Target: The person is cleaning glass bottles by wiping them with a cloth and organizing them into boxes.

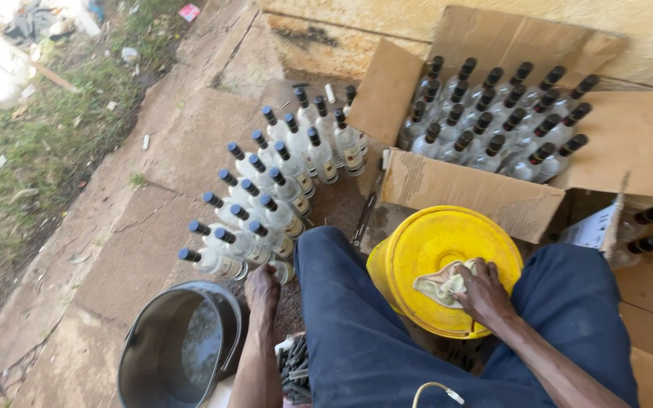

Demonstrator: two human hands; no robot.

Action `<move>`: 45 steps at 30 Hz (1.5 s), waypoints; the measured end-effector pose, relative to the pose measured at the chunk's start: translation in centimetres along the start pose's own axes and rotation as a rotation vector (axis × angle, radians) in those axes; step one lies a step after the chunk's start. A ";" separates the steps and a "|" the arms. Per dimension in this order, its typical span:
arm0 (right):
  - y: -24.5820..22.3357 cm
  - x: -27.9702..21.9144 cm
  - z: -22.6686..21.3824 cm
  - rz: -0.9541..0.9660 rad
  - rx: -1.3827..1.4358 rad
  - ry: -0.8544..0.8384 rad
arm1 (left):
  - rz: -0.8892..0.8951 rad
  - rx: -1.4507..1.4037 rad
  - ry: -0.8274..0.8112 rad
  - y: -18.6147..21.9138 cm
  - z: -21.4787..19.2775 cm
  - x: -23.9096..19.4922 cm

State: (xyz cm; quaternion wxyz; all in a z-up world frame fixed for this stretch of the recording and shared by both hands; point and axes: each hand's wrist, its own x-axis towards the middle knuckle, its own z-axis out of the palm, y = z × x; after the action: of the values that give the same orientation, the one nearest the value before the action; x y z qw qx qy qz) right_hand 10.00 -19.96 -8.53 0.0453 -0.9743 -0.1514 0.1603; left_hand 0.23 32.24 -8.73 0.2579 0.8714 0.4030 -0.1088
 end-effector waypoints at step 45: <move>1.6 -10.5 -22.1 0.611 2.499 0.300 | 1.282 -0.639 0.184 35.5 -13.3 -31.1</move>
State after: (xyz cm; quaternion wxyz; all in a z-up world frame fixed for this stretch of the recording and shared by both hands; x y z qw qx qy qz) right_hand 8.21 -25.60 15.29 0.8974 -0.2758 0.3336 0.0861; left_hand 6.68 0.03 27.68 0.4780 0.8242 -0.1555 0.2609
